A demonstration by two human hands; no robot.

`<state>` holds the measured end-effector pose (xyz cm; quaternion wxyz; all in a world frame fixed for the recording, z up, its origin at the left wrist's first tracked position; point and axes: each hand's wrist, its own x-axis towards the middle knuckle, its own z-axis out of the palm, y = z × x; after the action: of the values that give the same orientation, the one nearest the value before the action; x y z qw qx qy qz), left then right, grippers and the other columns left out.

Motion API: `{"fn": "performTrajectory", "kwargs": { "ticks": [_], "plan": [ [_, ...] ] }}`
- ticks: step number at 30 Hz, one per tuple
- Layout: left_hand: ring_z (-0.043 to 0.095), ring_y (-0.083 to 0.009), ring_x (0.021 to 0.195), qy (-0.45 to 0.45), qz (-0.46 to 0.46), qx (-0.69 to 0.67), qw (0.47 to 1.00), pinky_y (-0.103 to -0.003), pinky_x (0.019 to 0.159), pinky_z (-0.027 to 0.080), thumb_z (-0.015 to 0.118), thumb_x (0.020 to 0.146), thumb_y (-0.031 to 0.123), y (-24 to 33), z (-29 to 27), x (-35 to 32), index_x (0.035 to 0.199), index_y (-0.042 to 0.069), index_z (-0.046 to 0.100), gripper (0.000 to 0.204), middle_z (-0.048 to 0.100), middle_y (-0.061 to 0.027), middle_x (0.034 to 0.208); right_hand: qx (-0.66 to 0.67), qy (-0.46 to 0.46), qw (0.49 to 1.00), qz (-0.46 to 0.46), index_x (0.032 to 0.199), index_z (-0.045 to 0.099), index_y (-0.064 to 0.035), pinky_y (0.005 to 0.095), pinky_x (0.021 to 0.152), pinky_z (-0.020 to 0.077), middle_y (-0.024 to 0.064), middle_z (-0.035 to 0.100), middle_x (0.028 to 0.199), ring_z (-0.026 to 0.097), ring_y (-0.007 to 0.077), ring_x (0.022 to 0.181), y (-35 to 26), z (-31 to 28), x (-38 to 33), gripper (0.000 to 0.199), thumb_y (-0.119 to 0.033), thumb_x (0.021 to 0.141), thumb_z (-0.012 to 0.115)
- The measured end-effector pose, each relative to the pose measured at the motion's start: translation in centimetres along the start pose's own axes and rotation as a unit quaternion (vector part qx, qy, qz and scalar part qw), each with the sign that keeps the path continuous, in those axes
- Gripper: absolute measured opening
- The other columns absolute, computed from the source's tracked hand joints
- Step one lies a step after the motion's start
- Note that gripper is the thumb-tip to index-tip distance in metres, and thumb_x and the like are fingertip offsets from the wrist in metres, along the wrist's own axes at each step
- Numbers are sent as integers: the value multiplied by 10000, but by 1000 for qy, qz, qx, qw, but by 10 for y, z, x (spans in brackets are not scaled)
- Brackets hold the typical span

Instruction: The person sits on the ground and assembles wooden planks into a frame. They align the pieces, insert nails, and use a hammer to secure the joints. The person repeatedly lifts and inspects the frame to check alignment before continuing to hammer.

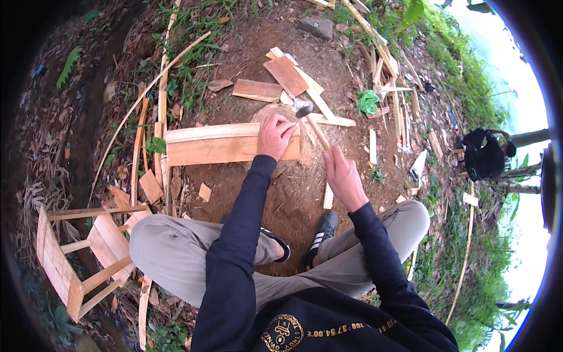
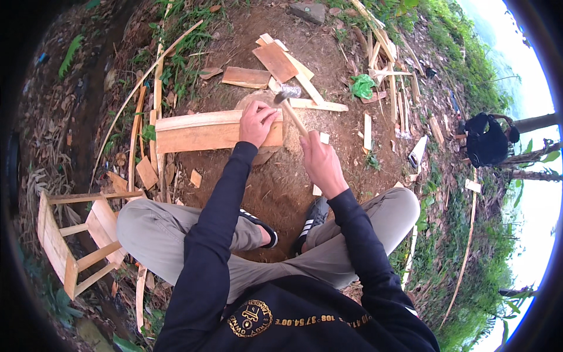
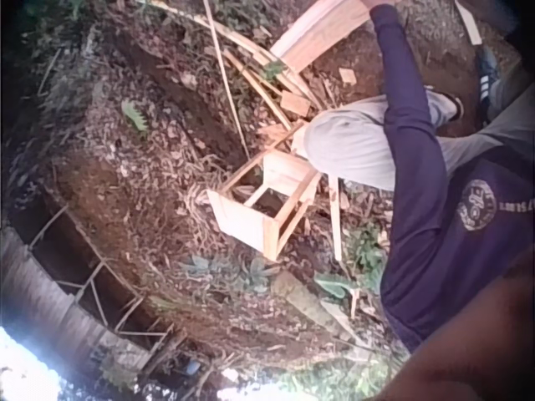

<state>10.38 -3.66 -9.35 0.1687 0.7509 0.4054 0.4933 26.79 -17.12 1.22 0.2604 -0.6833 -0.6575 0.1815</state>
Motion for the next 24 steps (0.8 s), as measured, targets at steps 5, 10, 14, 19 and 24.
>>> {"fn": "performTrajectory", "kwargs": {
  "ticks": [5,10,14,19,24],
  "plan": [
    [566,-260,854,0,-3,-7,1000,-389,770,457,743,780,142,3,2,1,820,77,691,93,571,-52,871,-43,-5,999,8,920,409,-30,543,490,418,255,554,607,556,482,574,13,10,-2,257,-259,1030,446],
    [563,-263,855,8,7,3,1000,-391,770,454,744,778,147,-3,1,0,816,77,688,97,568,-55,870,-8,12,1000,17,920,408,-30,546,490,427,260,558,618,559,488,561,-7,-3,1,265,-268,1031,441],
    [563,-263,861,-2,1,0,1000,-392,775,454,741,783,150,1,5,0,819,77,689,97,570,-58,874,-33,5,999,30,931,398,-32,534,456,418,255,548,596,562,474,539,8,8,-1,253,-259,1030,447],
    [560,-267,864,2,5,-1,1000,-395,780,454,740,790,160,-4,2,-2,824,76,691,103,566,-61,877,-58,23,998,4,931,401,-35,524,445,434,238,545,575,570,457,524,-3,2,0,246,-256,1029,447],
    [573,-258,849,-3,5,10,1000,-386,757,471,751,786,139,0,0,-1,842,62,703,106,571,-61,871,-78,-37,996,35,942,410,-31,526,462,453,250,540,556,567,466,526,1,7,1,254,-267,1032,432]
  ]
}}
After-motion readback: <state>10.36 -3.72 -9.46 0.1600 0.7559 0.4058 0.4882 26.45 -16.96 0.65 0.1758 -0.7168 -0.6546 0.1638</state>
